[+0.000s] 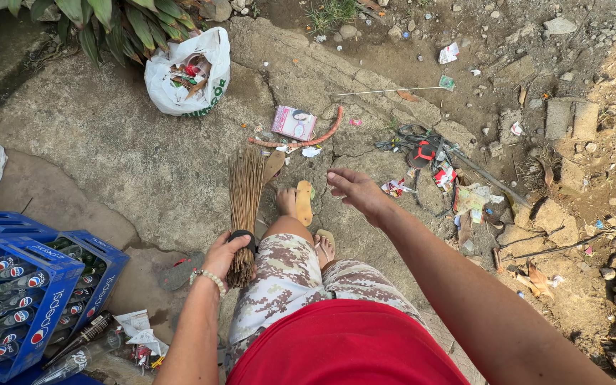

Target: The person picks up trash wrappers by hand and uses a stick broom to sweep a dirt and concrete outdoor area near some soda crates and plants.

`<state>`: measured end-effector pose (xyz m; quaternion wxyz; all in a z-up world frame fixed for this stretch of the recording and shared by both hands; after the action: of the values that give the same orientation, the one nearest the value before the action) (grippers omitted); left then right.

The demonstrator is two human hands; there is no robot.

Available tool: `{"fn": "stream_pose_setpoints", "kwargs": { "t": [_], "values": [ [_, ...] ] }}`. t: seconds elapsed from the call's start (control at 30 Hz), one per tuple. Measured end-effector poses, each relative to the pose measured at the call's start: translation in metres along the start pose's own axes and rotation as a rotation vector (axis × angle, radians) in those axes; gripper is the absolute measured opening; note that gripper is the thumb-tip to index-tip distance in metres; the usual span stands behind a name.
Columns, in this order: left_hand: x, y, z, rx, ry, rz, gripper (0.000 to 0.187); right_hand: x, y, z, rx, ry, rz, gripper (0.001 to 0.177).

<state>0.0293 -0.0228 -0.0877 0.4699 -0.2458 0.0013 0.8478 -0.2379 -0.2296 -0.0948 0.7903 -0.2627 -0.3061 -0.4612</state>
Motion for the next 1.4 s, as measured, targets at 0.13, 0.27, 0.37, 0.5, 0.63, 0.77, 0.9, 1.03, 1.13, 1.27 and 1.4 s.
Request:
{"fn": "stream_pose_setpoints", "kwargs": {
  "t": [0.13, 0.27, 0.37, 0.5, 0.63, 0.77, 0.9, 1.03, 1.13, 1.27, 1.4],
  "values": [
    [-0.001, -0.008, 0.002, -0.006, 0.027, 0.028, 0.054, 0.000, -0.002, -0.001, -0.010, 0.022, 0.035, 0.061],
    [-0.002, -0.015, 0.001, -0.013, 0.030, 0.046, 0.050, -0.006, 0.003, 0.003, -0.010, 0.023, 0.030, 0.060],
    [-0.005, -0.017, 0.001, -0.003, 0.055, 0.041, 0.047, -0.012, 0.002, 0.008, -0.011, 0.043, 0.024, 0.060],
    [-0.013, -0.012, 0.002, -0.022, 0.046, 0.061, 0.047, -0.020, -0.005, 0.013, -0.008, 0.075, 0.050, 0.061],
    [-0.015, -0.008, 0.013, -0.014, 0.066, 0.100, 0.050, -0.012, 0.014, 0.004, 0.058, 0.079, 0.086, 0.062],
    [-0.007, -0.015, 0.027, -0.037, 0.067, 0.050, 0.057, 0.010, 0.041, 0.007, 0.140, 0.016, 0.081, 0.065],
    [-0.007, -0.018, 0.019, -0.060, 0.058, 0.052, 0.064, 0.025, 0.048, 0.012, 0.155, 0.006, 0.125, 0.071],
    [0.004, -0.020, -0.004, -0.003, 0.052, 0.088, 0.069, 0.021, 0.042, 0.008, 0.128, 0.011, 0.097, 0.075],
    [0.011, -0.026, -0.017, -0.077, 0.040, 0.141, 0.074, 0.019, 0.043, 0.003, 0.115, 0.018, 0.101, 0.077],
    [0.014, -0.035, -0.010, -0.060, -0.003, 0.131, 0.077, 0.020, 0.060, -0.002, 0.131, 0.035, 0.163, 0.073],
    [0.005, -0.050, 0.005, -0.076, -0.038, 0.120, 0.078, 0.028, 0.083, -0.008, 0.139, 0.026, 0.183, 0.069]
  ]
}}
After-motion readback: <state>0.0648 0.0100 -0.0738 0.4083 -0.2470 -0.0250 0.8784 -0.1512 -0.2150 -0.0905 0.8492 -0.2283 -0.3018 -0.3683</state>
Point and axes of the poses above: each hand's wrist, its own z-axis away from the middle knuckle, its own y-axis out of the palm, x = y × z, the point moved 9 cm from there along -z, towards the middle knuckle, and after that the axes turned 10 degrees about -x, right-handed, at the moved point
